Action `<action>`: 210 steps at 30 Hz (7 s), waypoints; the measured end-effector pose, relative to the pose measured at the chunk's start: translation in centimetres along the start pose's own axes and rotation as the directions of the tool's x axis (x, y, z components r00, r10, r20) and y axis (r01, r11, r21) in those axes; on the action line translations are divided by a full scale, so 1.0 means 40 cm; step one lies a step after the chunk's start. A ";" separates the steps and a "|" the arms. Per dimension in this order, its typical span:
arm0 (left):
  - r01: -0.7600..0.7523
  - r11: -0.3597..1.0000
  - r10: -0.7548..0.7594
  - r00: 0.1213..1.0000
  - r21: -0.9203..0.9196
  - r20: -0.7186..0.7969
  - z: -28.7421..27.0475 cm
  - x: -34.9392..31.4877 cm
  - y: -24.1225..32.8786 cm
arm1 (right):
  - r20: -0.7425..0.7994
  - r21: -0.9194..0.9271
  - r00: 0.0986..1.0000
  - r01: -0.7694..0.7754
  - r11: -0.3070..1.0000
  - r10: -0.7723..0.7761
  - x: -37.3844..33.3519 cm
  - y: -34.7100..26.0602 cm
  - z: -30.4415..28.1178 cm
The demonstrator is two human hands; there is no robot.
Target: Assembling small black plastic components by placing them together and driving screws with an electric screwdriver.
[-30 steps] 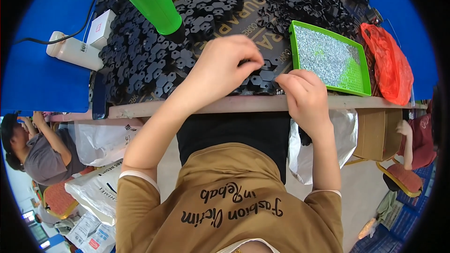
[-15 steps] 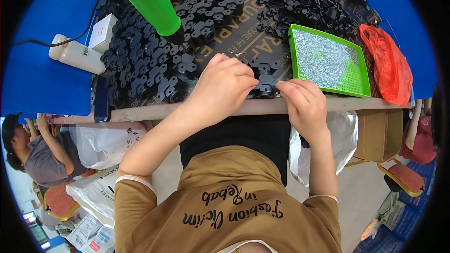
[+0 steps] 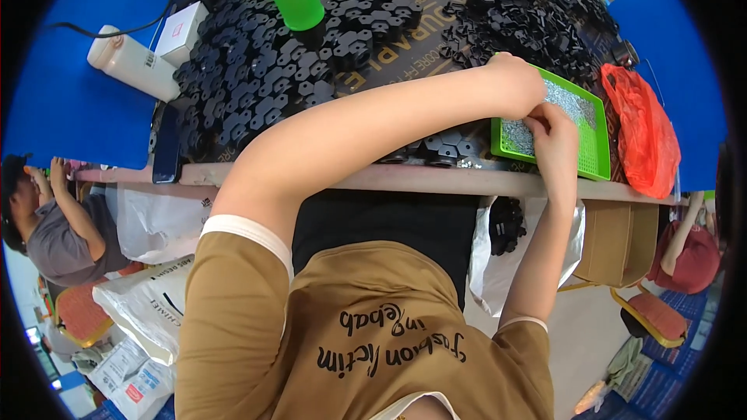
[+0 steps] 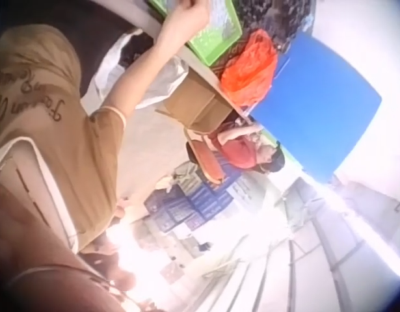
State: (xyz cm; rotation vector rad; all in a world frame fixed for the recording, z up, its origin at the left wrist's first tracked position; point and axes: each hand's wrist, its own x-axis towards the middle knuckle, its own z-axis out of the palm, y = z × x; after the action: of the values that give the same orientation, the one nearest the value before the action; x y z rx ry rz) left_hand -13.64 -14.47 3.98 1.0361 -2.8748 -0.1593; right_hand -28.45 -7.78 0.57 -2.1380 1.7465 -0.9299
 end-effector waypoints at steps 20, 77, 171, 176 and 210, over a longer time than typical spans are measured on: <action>0.117 0.992 -0.111 0.988 -0.050 0.103 -0.013 0.006 0.010 | -0.127 0.468 0.973 -0.115 0.876 0.195 0.002 0.039 -0.010; 0.232 0.947 -0.321 0.738 -0.224 -0.593 0.069 -0.598 0.020 | 0.084 0.001 0.831 0.552 0.834 -0.550 -0.084 -0.287 0.102; 0.457 0.769 -0.635 0.621 -0.446 -0.460 0.125 -0.554 0.071 | 0.055 0.870 0.793 0.260 0.419 -0.607 0.256 -0.577 0.166; 0.408 0.791 -0.606 0.624 -0.455 -0.493 0.128 -0.565 0.062 | 0.038 0.927 0.942 0.091 0.365 -0.333 0.188 -0.606 0.056; 0.421 0.778 -0.611 0.680 -0.465 -0.406 0.114 -0.560 0.050 | 0.047 0.943 0.902 0.101 0.317 -0.428 0.039 -0.516 0.128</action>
State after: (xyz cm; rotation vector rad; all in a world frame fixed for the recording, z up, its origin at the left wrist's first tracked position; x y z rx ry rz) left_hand 1.78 1.69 -1.20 1.5120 -1.8942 -0.3199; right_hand -8.81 -4.86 8.34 -1.5802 0.3818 -1.1900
